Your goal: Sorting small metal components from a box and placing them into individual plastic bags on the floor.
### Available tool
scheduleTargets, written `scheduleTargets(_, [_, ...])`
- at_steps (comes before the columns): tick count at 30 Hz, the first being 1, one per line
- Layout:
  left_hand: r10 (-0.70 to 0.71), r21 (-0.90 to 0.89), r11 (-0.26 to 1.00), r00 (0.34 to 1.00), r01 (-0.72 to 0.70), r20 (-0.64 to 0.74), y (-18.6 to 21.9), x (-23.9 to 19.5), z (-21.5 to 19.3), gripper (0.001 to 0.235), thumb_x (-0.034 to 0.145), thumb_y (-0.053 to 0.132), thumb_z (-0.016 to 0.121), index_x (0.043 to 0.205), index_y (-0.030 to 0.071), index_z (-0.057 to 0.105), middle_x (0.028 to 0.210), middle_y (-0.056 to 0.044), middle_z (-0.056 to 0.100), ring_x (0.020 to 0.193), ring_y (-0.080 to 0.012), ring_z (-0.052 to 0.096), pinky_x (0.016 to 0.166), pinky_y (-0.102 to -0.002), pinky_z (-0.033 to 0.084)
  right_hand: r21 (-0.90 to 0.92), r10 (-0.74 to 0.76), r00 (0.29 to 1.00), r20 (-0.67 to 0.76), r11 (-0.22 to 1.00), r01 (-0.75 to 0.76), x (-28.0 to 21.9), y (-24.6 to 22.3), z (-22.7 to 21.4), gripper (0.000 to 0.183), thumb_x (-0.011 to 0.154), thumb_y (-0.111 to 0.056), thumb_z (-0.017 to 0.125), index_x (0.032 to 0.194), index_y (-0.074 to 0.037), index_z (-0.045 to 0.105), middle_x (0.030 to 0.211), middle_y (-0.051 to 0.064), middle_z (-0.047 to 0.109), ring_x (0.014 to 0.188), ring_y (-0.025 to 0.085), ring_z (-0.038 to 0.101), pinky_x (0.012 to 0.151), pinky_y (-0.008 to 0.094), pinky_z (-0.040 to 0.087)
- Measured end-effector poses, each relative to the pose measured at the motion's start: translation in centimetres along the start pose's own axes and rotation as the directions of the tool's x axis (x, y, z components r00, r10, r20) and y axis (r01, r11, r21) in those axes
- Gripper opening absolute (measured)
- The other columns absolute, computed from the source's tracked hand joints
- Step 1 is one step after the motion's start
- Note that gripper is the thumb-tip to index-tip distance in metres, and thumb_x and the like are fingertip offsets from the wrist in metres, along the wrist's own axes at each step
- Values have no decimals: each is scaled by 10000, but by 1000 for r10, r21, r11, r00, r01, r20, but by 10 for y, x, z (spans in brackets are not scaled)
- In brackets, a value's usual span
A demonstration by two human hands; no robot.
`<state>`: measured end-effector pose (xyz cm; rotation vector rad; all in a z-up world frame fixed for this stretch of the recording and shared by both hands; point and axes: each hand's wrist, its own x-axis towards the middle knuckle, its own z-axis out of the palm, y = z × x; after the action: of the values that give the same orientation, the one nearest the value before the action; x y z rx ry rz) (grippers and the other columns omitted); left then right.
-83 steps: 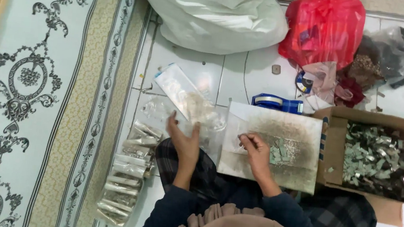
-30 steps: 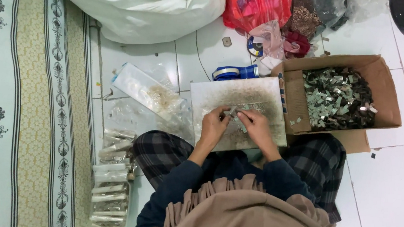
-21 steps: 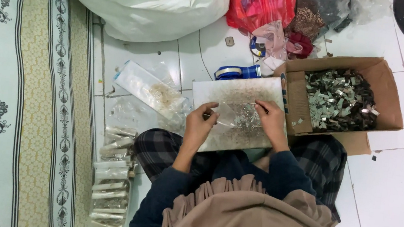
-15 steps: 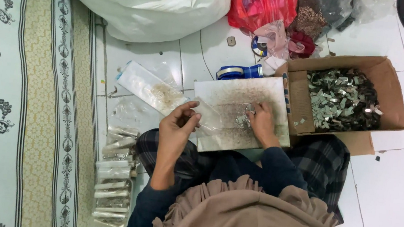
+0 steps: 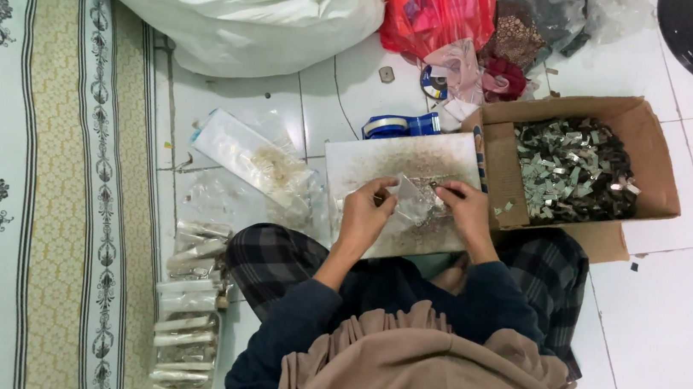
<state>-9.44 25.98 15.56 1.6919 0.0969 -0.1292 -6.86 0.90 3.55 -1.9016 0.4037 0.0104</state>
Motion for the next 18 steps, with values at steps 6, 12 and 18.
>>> scheduleTargets(6, [24,58,998,1000,-25,19,-5,8,19,294,888,32,700,1178,40,744,793,-141,721,655,-240,711,628,-368,563,137,-135,991,-8,981,135,-41,-99,-9,209,831,-150,889,1017,-95,809,794,92,719,652,96,631,583,231,553])
scheduleTargets(12, [39,33,999,999,-38,-31,3,8,6,287,896,9,688,1179,3,737,802,-155,726,663,-224,699,643,-364,564,58,-271,962,-11,961,271,-65,-137,9,113,950,-97,768,1052,-63,801,849,118,716,712,141,652,640,286,567])
scheduleTargets(18, [-35,-129,992,992,19,-120,48,-15,-48,312,898,40,693,1207,29,730,852,-136,716,708,-194,700,642,-319,595,-135,-367,930,25,921,366,-36,-76,18,142,901,-133,817,1041,-123,830,888,155,758,837,349,724,718,403,565])
